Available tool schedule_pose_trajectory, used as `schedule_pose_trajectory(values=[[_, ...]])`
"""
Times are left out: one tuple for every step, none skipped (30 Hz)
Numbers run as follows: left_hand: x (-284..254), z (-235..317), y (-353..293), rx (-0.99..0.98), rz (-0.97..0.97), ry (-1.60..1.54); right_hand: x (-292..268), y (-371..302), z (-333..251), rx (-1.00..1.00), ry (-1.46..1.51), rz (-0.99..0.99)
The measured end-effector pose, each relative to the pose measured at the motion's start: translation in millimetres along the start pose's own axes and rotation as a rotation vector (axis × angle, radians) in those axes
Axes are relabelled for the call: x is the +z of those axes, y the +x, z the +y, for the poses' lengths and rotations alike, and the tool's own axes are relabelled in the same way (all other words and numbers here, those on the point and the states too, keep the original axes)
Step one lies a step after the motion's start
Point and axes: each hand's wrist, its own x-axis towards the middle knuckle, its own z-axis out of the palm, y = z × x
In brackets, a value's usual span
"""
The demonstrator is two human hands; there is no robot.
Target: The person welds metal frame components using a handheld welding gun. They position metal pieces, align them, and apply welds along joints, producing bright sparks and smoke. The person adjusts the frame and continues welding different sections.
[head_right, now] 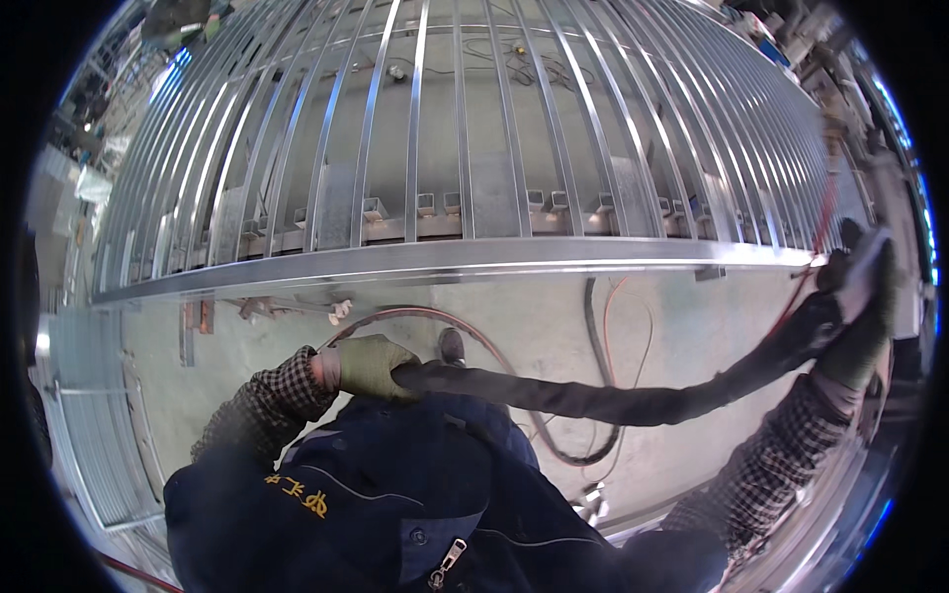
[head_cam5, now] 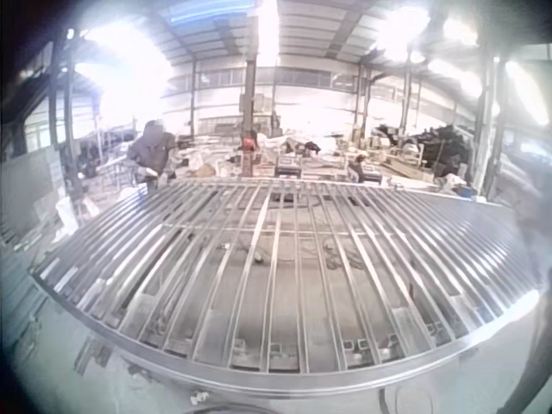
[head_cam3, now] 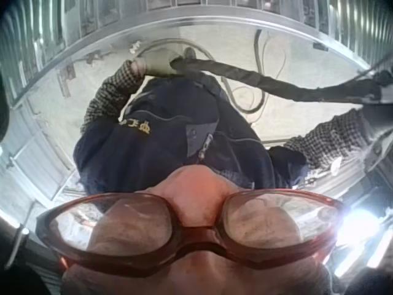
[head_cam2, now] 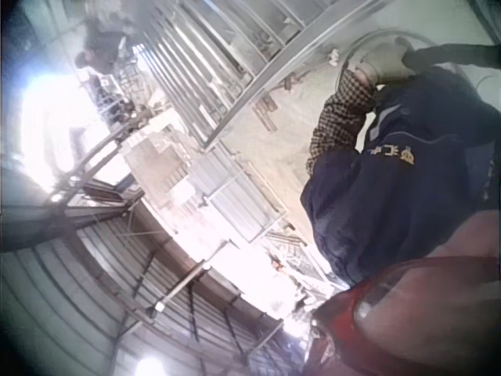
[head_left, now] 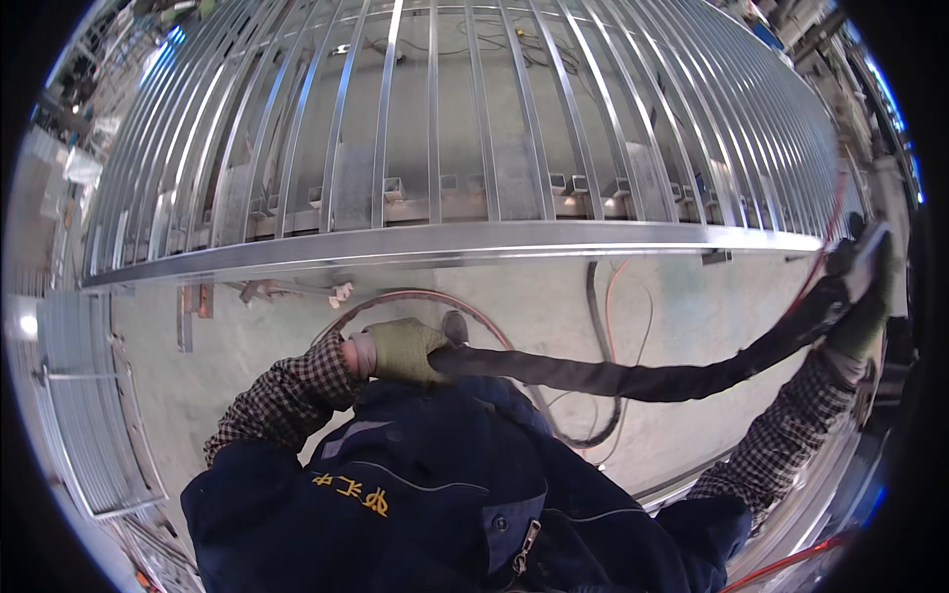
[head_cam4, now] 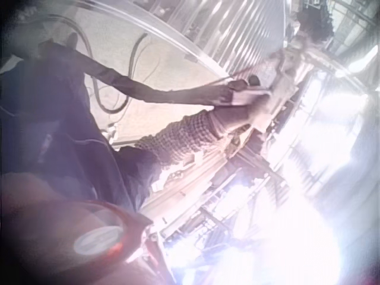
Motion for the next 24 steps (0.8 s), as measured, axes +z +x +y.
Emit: schedule_pose_trajectory(values=[[2.5,-5.7,3.8,0.074,0.044,0.006,34.4,-10.4,-5.5,0.074,-0.032,-0.151],[5.8,-7.1,4.5,0.134,0.065,0.007,67.4,-21.6,-9.5,0.128,-0.123,-0.241],[7.2,-7.9,4.5,0.156,0.062,0.032,99.8,-32.2,-13.3,0.156,-0.152,-0.301],[11.1,-2.7,1.3,0.221,0.119,0.03,124.0,-42.4,-10.1,0.144,-0.182,-0.313],[12.5,1.4,-1.7,0.253,0.155,0.052,148.1,-48.2,-15.1,0.176,-0.211,-0.503],[14.8,8.9,-7.1,0.294,0.201,0.057,168.0,-53.0,-21.3,0.2,-0.265,-0.678],[17.8,17.7,-10.0,0.282,0.258,0.102,181.7,-52.0,-17.9,0.267,-0.294,-0.8],[20.2,25.7,-16.0,0.282,0.321,0.126,196.3,-53.7,-15.2,0.326,-0.364,-0.91],[22.1,33.0,-23.2,0.276,0.374,0.142,210.2,-57.8,-9.0,0.396,-0.291,-0.962],[22.2,41.8,-24.4,0.273,0.378,0.119,222.6,-55.6,-1.4,0.42,-0.368,-1.03],[20.6,50.1,-26.7,0.235,0.374,0.094,239.0,-54.0,16.2,0.491,-0.339,-1.099],[14.4,60.8,-15.0,0.204,0.365,0.073,250.5,-43.4,29.5,0.554,-0.388,-1.141],[10.6,69.3,-6.1,0.21,0.373,0.071,256.9,-38.5,32.8,0.601,-0.257,-1.188],[4.8,80.4,11.7,0.196,0.361,0.061,265.6,-22.7,44.9,0.635,-0.316,-1.275],[2.9,86.2,22.8,0.184,0.352,0.055,274.7,-15.2,54.2,0.639,-0.353,-1.335],[3.2,90.2,35.8,0.251,0.452,0.035,281.8,-6.3,66.3,0.635,-0.361,-1.409],[4.8,95.3,51.7,0.316,0.553,0.017,286.5,3.9,77.8,0.639,-0.34,-1.482],[9.9,104.0,66.1,0.357,0.615,-0.003,285.6,12.0,85.6,0.678,-0.369,-1.504],[10.7,108.0,83.0,0.335,0.639,-0.028,288.0,21.4,100.2,0.722,-0.366,-1.538],[11.4,108.6,93.4,0.331,0.694,-0.055,291.7,29.8,112.2,0.762,-0.36,-1.563],[14.0,111.1,103.2,0.33,0.746,-0.068,289.5,37.6,119.9,0.706,-0.502,-1.55],[15.7,114.4,111.0,0.335,0.8,-0.086,289.3,43.5,127.5,0.695,-0.435,-1.591],[14.6,117.6,117.8,0.293,0.773,-0.111,291.1,49.4,135.4,0.683,-0.421,-1.616],[14.6,120.4,123.3,0.25,0.749,-0.133,292.6,52.6,139.5,0.662,-0.43,-1.647]])
